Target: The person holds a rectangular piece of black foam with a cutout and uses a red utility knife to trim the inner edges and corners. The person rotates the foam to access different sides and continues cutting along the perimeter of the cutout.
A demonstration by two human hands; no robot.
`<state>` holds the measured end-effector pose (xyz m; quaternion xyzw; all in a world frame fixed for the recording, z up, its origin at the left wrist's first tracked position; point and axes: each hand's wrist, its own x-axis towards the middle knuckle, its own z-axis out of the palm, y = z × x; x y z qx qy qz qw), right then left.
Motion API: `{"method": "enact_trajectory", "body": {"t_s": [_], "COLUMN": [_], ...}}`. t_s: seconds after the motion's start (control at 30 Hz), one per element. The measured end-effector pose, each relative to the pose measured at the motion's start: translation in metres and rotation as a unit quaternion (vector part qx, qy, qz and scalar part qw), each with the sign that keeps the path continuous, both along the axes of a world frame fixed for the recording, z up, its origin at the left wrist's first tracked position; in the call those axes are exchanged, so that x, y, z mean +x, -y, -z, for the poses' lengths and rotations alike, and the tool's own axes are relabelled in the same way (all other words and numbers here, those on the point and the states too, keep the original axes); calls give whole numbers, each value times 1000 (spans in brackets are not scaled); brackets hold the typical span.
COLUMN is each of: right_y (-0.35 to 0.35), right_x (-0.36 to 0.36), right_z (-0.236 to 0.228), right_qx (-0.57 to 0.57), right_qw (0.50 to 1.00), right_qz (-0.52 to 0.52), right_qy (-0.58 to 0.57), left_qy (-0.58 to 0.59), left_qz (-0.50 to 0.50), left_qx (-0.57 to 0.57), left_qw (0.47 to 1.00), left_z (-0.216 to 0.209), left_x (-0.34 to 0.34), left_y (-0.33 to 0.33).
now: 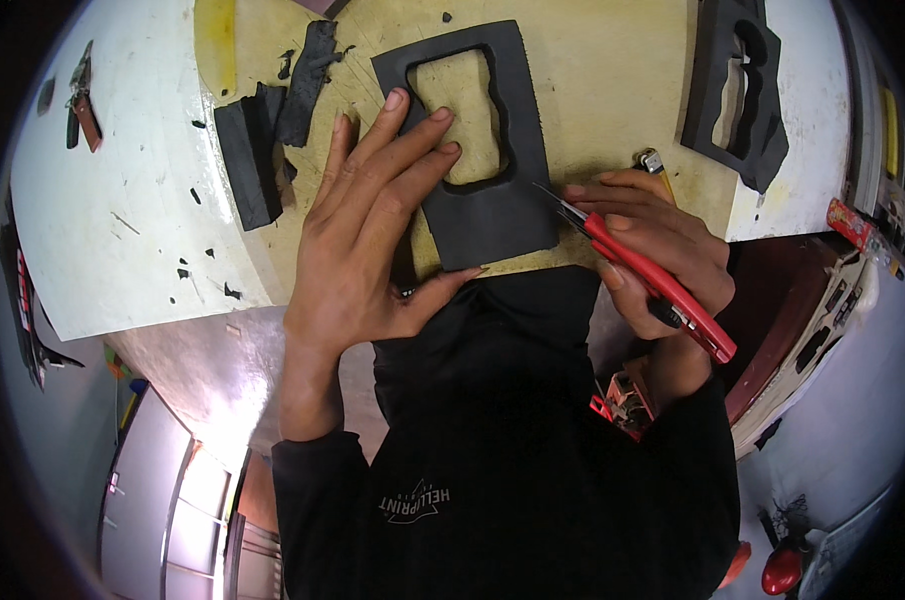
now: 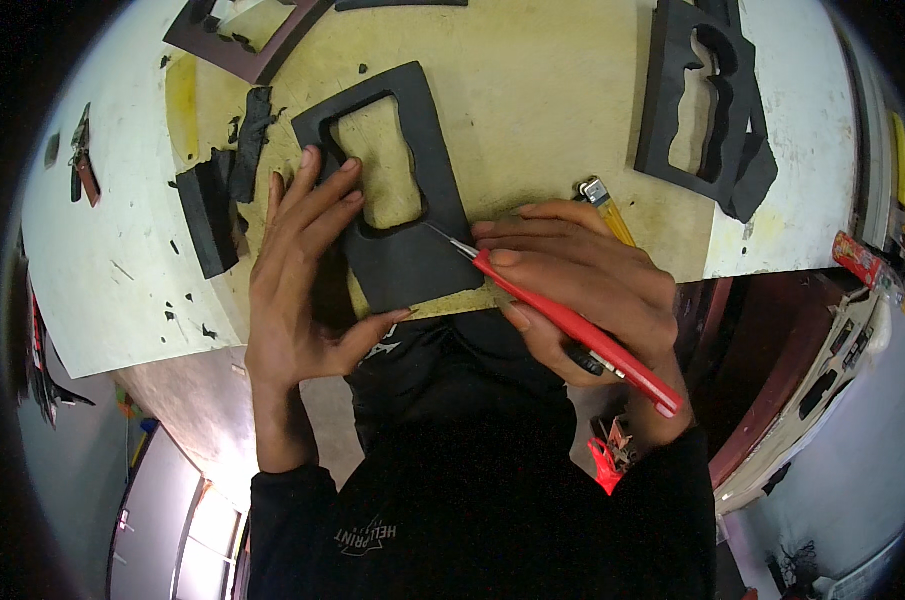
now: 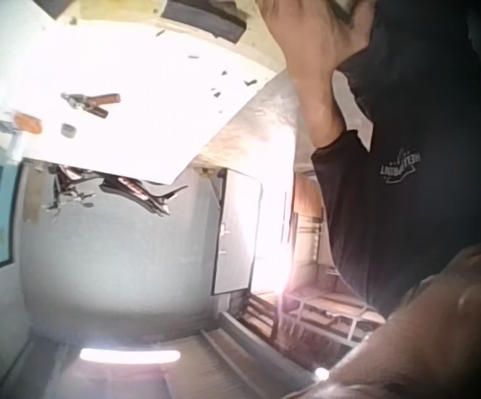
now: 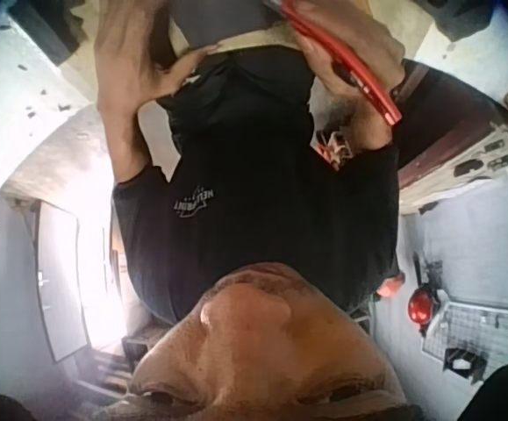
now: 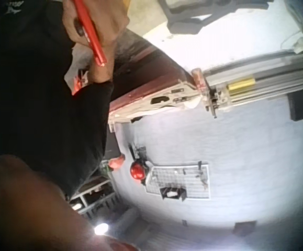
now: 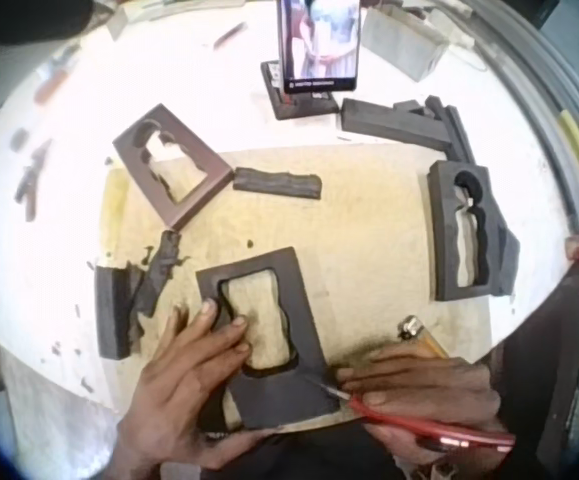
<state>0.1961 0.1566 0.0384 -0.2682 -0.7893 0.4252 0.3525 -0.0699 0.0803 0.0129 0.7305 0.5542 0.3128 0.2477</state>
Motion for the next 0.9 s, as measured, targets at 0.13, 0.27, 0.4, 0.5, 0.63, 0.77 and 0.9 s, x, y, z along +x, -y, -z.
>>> {"method": "enact_trajectory", "body": {"t_s": [0.13,0.27,0.4,0.5,0.63,0.77,0.9], "right_y": [-10,-14,-16,-20,-22,-23,-24], "right_x": [-2,-2,0,0,1,1,2], "right_z": [0,7,8,7,12,12,11], "right_qx": [-1,12,12,7,-15,-14,-3], "right_qw": [999,998,997,997,997,996,994], "right_qz": [-40,-64,-72,-78,-77,-87,-105], "right_qy": [8,17,14,25,-4,-5,10], "left_qy": [3,8,25,44,55,54,60], "left_qz": [3,5,7,-11,-12,3,10], "left_qx": [-3,0,6,10,8,7,10], "left_qw": [1000,1000,1000,999,998,999,998], "left_z": [0,0,2,-1,-1,4,6], "left_x": [0,-1,-1,1,2,0,-2], "left_y": [0,0,-1,-3,-2,0,1]}}
